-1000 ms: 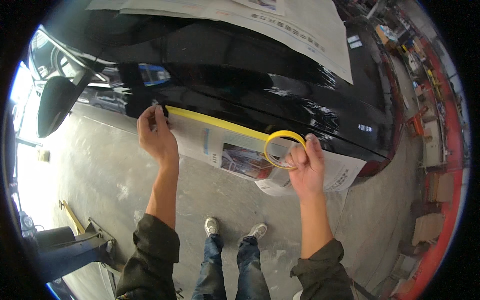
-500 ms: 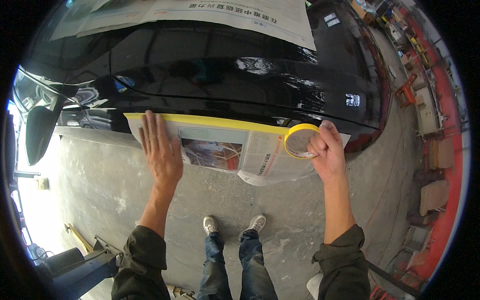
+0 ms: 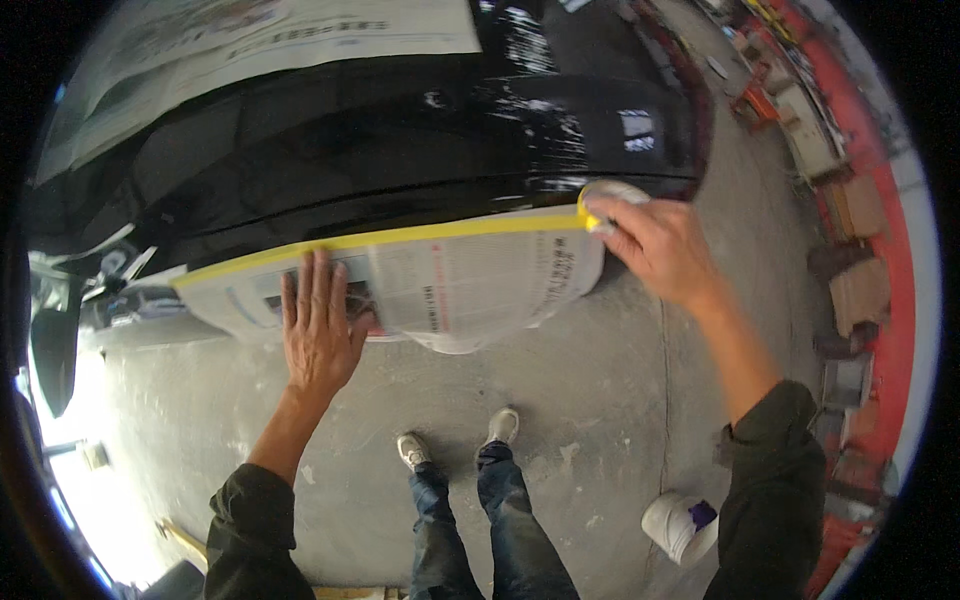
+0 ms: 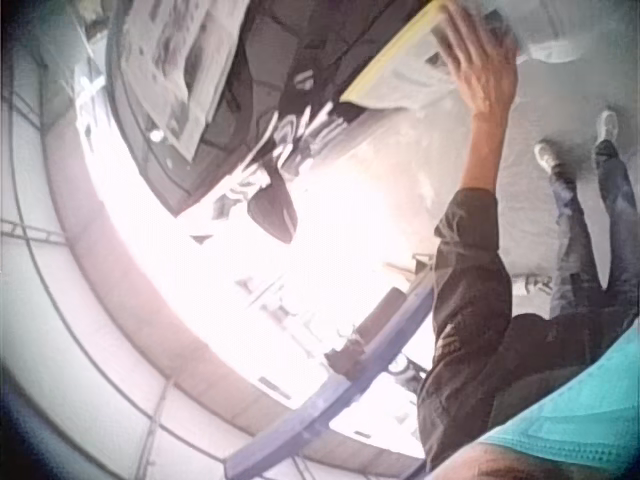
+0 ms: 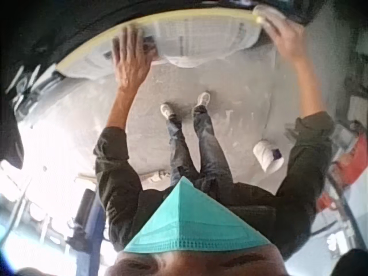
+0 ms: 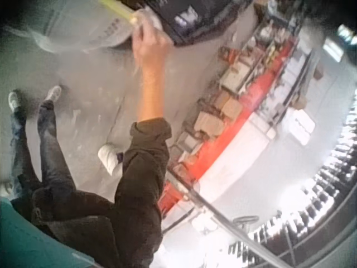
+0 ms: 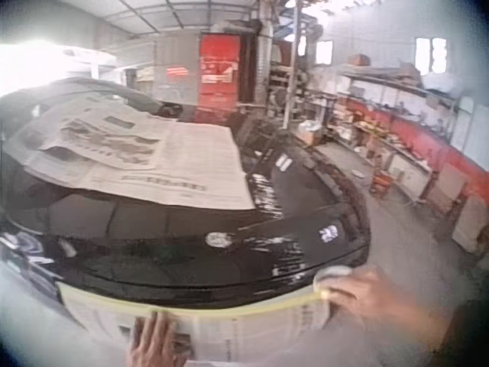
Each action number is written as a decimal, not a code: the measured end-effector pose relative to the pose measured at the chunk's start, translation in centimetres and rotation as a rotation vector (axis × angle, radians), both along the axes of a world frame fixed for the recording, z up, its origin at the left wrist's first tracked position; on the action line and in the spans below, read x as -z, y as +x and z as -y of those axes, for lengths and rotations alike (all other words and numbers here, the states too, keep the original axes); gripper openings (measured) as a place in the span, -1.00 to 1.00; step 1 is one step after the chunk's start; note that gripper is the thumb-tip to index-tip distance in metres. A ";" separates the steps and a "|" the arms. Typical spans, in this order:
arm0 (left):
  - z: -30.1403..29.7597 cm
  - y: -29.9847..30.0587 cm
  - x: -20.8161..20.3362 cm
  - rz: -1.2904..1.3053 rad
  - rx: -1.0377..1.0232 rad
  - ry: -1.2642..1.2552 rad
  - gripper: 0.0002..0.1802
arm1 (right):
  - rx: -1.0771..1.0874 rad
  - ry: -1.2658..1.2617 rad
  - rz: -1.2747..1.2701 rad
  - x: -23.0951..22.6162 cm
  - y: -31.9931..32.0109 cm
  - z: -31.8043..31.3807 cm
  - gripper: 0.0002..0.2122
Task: The person places sheets of newspaper on the hood, front bumper, and wheel arches of a black car and secures them with yellow masking tape. The person smooths the paper and applies tape along the edges to hold the newspaper in place.
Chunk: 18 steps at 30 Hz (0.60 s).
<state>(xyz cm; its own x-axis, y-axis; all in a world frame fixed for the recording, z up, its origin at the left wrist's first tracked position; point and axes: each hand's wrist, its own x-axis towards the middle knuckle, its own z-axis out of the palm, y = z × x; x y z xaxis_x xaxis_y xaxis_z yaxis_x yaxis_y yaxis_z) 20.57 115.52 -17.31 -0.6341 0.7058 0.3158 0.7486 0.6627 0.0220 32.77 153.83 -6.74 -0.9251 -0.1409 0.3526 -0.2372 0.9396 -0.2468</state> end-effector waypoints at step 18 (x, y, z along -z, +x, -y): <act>-20.9 6.5 -1.1 0.014 0.437 -0.127 -0.16 | 0.500 -0.018 0.297 1.6 -1.3 -2.9 -0.72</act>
